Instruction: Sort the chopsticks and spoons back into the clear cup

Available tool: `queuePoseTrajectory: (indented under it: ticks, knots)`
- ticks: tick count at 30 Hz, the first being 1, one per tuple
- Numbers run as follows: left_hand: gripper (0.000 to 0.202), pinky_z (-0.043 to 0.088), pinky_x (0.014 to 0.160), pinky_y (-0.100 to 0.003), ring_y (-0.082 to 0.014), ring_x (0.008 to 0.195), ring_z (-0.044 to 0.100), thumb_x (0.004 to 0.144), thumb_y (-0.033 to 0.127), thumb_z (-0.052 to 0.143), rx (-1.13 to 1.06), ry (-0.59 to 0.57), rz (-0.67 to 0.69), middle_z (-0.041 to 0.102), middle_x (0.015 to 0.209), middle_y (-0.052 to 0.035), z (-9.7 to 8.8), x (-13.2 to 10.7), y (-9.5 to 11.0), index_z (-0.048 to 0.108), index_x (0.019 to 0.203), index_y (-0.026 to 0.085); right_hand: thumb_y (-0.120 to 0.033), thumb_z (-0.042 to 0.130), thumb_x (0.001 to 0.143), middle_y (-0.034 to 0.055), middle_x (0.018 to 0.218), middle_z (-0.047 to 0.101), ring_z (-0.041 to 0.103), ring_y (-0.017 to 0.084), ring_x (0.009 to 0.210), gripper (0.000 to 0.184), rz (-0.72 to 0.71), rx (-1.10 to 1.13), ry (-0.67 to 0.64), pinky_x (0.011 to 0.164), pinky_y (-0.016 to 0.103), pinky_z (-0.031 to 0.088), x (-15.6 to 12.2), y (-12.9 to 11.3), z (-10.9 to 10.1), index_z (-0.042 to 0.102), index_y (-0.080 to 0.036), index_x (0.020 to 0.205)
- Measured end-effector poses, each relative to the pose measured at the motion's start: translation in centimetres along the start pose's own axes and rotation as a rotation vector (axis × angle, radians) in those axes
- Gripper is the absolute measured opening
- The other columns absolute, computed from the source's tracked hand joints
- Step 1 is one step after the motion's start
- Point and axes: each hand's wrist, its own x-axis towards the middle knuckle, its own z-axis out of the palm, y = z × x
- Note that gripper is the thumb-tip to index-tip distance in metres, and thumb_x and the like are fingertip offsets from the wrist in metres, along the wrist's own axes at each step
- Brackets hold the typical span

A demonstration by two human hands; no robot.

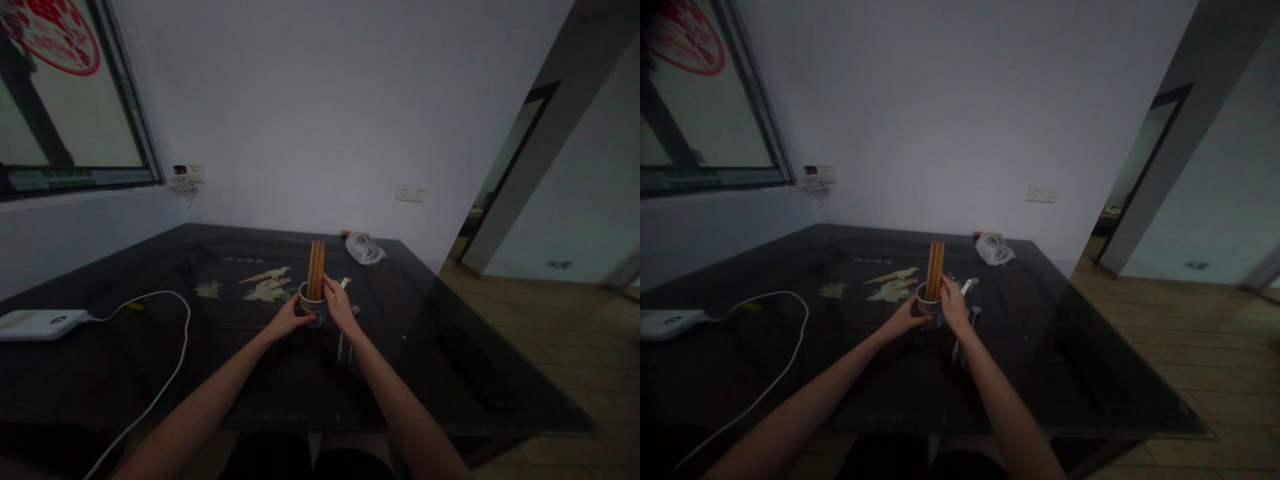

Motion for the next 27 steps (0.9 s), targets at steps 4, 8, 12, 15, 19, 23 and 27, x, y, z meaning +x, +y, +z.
queuePoseTrajectory:
  ticks: [4,8,12,15,19,23,27]
  knots:
    - [0.077,0.042,0.102,-0.045,-0.0281,0.116,0.056,0.061,0.028,0.080,0.012,-0.005,0.006,0.054,0.131,-0.0161,0.2,-0.3,0.8,0.045,0.128,0.014,-0.035,0.044,0.085,0.0109,0.123,0.061,0.055,0.022,0.115,0.043,0.037,0.023,0.029,0.100,0.038,0.041,0.0,-0.2,-1.3,0.060,-0.019,0.122]
    - [0.080,0.043,0.101,-0.045,-0.0288,0.116,0.056,0.061,0.029,0.081,-0.015,-0.007,-0.011,0.051,0.133,-0.0173,0.3,-0.5,1.1,0.043,0.130,0.014,-0.042,0.048,0.083,0.0112,0.116,0.064,0.059,0.023,0.106,0.041,0.056,0.035,0.056,0.086,0.036,0.049,-0.7,0.2,-4.5,0.066,-0.018,0.112]
    - [0.085,0.043,0.101,-0.046,-0.0292,0.118,0.054,0.060,0.029,0.081,-0.006,-0.020,-0.038,0.049,0.135,-0.0172,0.0,-0.3,0.4,0.039,0.133,0.017,-0.047,0.048,0.081,0.0108,0.097,0.070,0.064,0.022,0.088,0.041,0.165,0.033,0.092,0.073,0.032,0.051,-1.9,2.0,-7.8,0.071,-0.015,0.094]
    - [0.088,0.040,0.103,-0.047,-0.0294,0.121,0.052,0.059,0.029,0.082,0.023,-0.025,-0.025,0.049,0.135,-0.0173,-0.3,-0.1,-0.3,0.036,0.134,0.017,-0.047,0.050,0.078,0.0106,0.084,0.071,0.064,0.020,0.076,0.041,0.235,0.004,0.119,0.065,0.029,0.049,-2.4,3.3,-8.9,0.071,-0.013,0.084]
    - [0.089,0.038,0.105,-0.048,-0.0297,0.122,0.050,0.060,0.029,0.081,0.039,-0.024,0.005,0.048,0.136,-0.0170,-0.7,0.0,-0.3,0.036,0.136,0.017,-0.044,0.049,0.077,0.0085,0.080,0.071,0.064,0.020,0.073,0.037,0.241,-0.049,0.110,0.064,0.028,0.048,-2.3,4.0,-9.1,0.071,-0.014,0.081]
    - [0.089,0.037,0.106,-0.047,-0.0301,0.130,0.041,0.060,0.031,0.080,0.026,0.027,0.082,0.042,0.141,-0.0155,-1.6,0.1,0.8,0.035,0.137,0.021,-0.042,0.047,0.077,0.0079,0.077,0.070,0.064,0.020,0.071,0.035,0.247,-0.076,0.113,0.063,0.028,0.047,-2.2,4.2,-9.2,0.069,-0.014,0.080]
    - [0.080,0.038,0.104,-0.046,-0.0291,0.130,0.041,0.064,0.037,0.077,0.021,0.141,0.151,0.046,0.137,-0.0164,-2.7,0.2,1.9,0.041,0.133,0.020,-0.041,0.046,0.078,0.0078,0.072,0.069,0.064,0.019,0.068,0.035,0.257,-0.110,0.115,0.061,0.027,0.046,-2.3,4.3,-9.5,0.067,-0.013,0.080]
